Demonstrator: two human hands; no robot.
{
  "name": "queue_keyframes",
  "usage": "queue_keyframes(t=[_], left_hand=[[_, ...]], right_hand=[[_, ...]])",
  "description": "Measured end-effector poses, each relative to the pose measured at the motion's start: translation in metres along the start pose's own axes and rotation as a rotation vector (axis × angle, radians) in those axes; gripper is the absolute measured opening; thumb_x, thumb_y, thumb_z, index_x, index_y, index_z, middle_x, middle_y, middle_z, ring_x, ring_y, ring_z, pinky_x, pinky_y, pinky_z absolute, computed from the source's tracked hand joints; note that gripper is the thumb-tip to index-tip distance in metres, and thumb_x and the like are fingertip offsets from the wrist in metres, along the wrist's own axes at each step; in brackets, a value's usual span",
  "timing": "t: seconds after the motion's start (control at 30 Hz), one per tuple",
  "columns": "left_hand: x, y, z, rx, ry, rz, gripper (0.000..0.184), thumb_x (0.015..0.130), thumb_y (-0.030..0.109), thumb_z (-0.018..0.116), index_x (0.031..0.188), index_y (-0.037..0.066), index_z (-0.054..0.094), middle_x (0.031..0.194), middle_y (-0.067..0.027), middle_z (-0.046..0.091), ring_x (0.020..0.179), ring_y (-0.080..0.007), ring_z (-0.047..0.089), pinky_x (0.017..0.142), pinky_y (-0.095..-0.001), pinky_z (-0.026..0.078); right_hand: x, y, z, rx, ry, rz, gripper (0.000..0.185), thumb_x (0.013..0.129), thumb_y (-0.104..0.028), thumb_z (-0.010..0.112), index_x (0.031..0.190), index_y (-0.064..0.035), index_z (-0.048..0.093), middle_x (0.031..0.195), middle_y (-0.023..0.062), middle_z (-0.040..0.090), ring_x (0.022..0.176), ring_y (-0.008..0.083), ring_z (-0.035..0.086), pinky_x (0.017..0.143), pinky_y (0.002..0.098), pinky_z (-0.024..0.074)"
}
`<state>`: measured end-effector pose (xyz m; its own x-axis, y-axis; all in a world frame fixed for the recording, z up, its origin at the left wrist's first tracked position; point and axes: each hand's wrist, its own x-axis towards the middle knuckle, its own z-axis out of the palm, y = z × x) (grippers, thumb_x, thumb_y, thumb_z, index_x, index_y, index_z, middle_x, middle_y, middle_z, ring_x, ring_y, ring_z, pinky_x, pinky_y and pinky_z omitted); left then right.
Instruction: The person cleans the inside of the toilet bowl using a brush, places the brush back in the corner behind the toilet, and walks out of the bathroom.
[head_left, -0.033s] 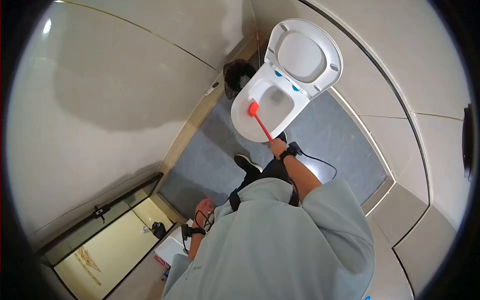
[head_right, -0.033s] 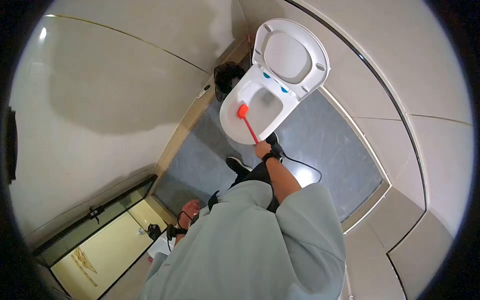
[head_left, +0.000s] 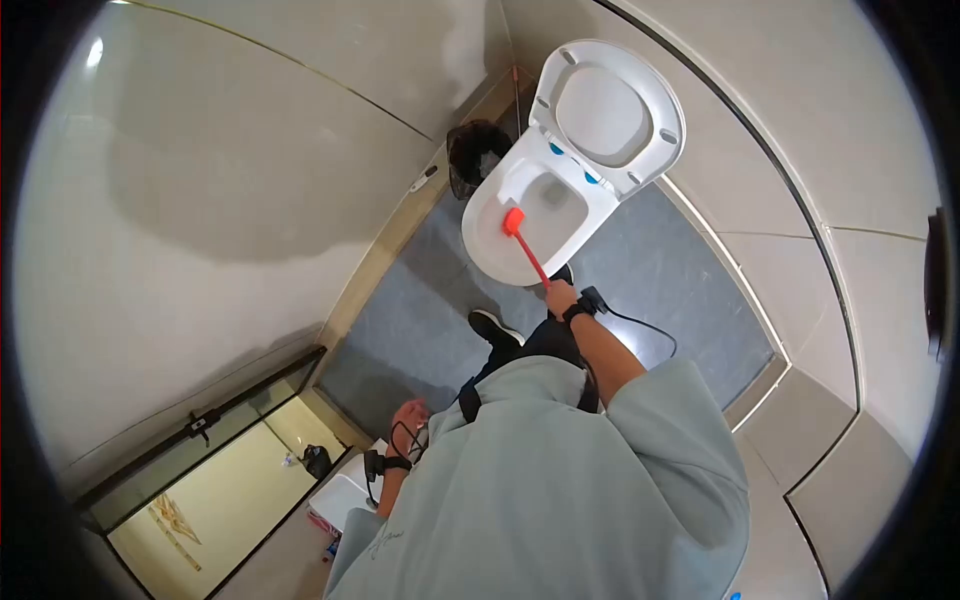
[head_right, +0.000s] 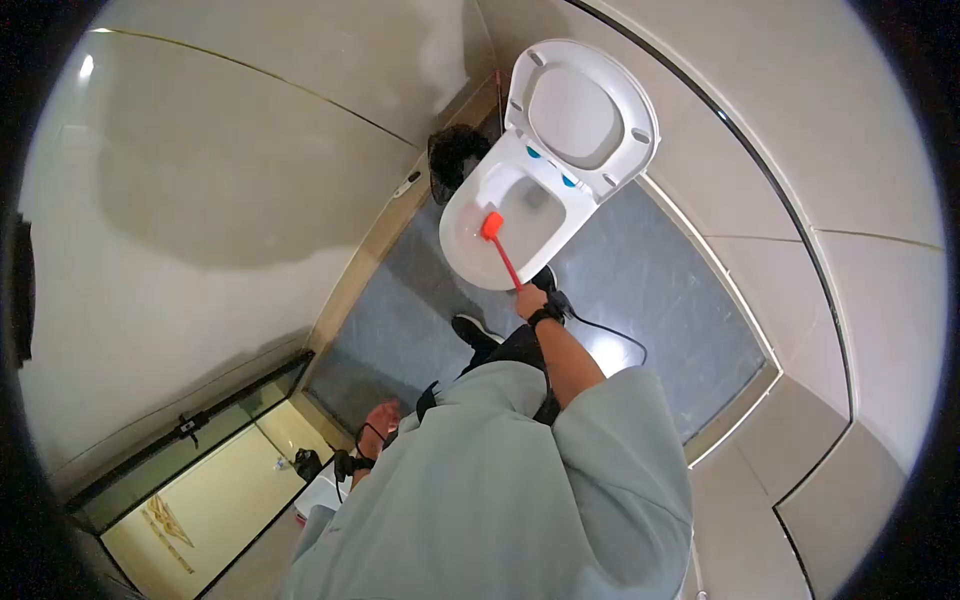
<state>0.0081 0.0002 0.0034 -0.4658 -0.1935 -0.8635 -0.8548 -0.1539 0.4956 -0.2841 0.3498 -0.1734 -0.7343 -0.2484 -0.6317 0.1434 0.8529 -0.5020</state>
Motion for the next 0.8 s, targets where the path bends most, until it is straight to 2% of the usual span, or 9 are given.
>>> queue_keyframes(t=[0.07, 0.27, 0.43, 0.47, 0.53, 0.6, 0.7, 0.73, 0.8], left_hand=[[0.034, 0.007, 0.022, -0.092, -0.025, 0.015, 0.025, 0.080, 0.013, 0.042, 0.100, 0.000, 0.050, 0.076, -0.0035, 0.054, 0.065, -0.0108, 0.051, 0.061, -0.0212, 0.041], [-0.009, 0.040, 0.044, 0.203, -0.022, 0.081, 0.024, 0.082, 0.014, 0.039, 0.098, 0.001, 0.051, 0.073, -0.0032, 0.052, 0.063, -0.0119, 0.050, 0.060, -0.0223, 0.041], [0.004, 0.022, 0.023, 0.005, 0.025, -0.018, 0.021, 0.081, 0.012, 0.041, 0.098, 0.004, 0.052, 0.076, -0.0045, 0.054, 0.064, -0.0110, 0.051, 0.058, -0.0222, 0.041], [0.003, 0.024, 0.019, 0.009, 0.031, -0.022, 0.021, 0.081, 0.012, 0.041, 0.098, 0.004, 0.052, 0.076, -0.0045, 0.054, 0.064, -0.0110, 0.051, 0.058, -0.0222, 0.041], [0.003, 0.034, 0.014, 0.188, 0.096, -0.058, 0.022, 0.083, 0.020, 0.044, 0.100, 0.008, 0.052, 0.075, -0.0024, 0.055, 0.064, -0.0105, 0.052, 0.060, -0.0226, 0.042], [-0.004, 0.038, 0.012, 0.173, 0.127, -0.042, 0.021, 0.083, 0.019, 0.045, 0.099, 0.007, 0.052, 0.074, -0.0024, 0.055, 0.063, -0.0106, 0.052, 0.059, -0.0224, 0.042], [-0.020, 0.038, 0.005, 0.158, 0.182, -0.044, 0.020, 0.082, 0.016, 0.045, 0.099, 0.007, 0.052, 0.073, -0.0025, 0.055, 0.062, -0.0105, 0.051, 0.058, -0.0220, 0.042], [-0.022, 0.036, 0.006, 0.154, 0.196, -0.056, 0.020, 0.081, 0.015, 0.046, 0.098, 0.006, 0.053, 0.072, -0.0024, 0.054, 0.062, -0.0103, 0.051, 0.057, -0.0217, 0.042], [-0.027, 0.026, 0.002, 0.128, 0.180, -0.075, 0.021, 0.081, 0.015, 0.045, 0.098, 0.006, 0.053, 0.071, -0.0025, 0.054, 0.062, -0.0103, 0.051, 0.057, -0.0215, 0.042]], right_hand=[[0.018, 0.019, -0.035, 0.048, 0.181, 0.046, 0.021, 0.076, -0.019, 0.045, 0.073, -0.0027, 0.058, 0.064, 0.0165, 0.057, 0.061, 0.0326, 0.058, 0.055, 0.0413, 0.0470], [0.029, 0.056, -0.050, -0.249, -0.005, -0.211, 0.023, 0.077, -0.012, 0.039, 0.064, 0.0011, 0.053, 0.056, 0.0161, 0.054, 0.045, 0.0275, 0.054, 0.041, 0.0352, 0.0446], [0.162, 0.122, 0.058, 0.872, 0.217, -0.313, 0.011, 0.076, -0.011, 0.035, 0.078, -0.0078, 0.045, 0.047, 0.0060, 0.040, 0.036, 0.0164, 0.041, 0.030, 0.0276, 0.0327], [0.174, 0.124, 0.063, 0.879, 0.213, -0.311, 0.011, 0.076, -0.011, 0.035, 0.078, -0.0078, 0.045, 0.047, 0.0060, 0.040, 0.036, 0.0164, 0.041, 0.030, 0.0276, 0.0327], [0.215, 0.140, 0.089, 0.874, 0.210, -0.659, 0.009, 0.076, -0.011, 0.034, 0.072, -0.0100, 0.041, 0.048, 0.0042, 0.039, 0.037, 0.0145, 0.039, 0.031, 0.0253, 0.0305], [0.226, 0.121, 0.084, 0.769, -0.022, -0.445, 0.011, 0.076, -0.009, 0.032, 0.067, -0.0112, 0.037, 0.048, 0.0022, 0.037, 0.036, 0.0137, 0.035, 0.032, 0.0237, 0.0293], [0.132, 0.010, -0.037, 1.667, -0.105, 0.533, 0.009, 0.078, -0.011, 0.037, 0.070, -0.0128, 0.034, 0.049, 0.0000, 0.033, 0.039, 0.0120, 0.033, 0.033, 0.0220, 0.0280], [0.132, 0.003, -0.042, 1.668, -0.105, 0.537, 0.009, 0.078, -0.011, 0.037, 0.070, -0.0128, 0.034, 0.049, 0.0000, 0.033, 0.039, 0.0120, 0.033, 0.033, 0.0220, 0.0280], [0.124, 0.000, -0.051, 2.194, -0.080, 0.612, 0.009, 0.079, -0.013, 0.038, 0.071, -0.0130, 0.033, 0.048, -0.0005, 0.032, 0.038, 0.0105, 0.030, 0.032, 0.0213, 0.0271]])
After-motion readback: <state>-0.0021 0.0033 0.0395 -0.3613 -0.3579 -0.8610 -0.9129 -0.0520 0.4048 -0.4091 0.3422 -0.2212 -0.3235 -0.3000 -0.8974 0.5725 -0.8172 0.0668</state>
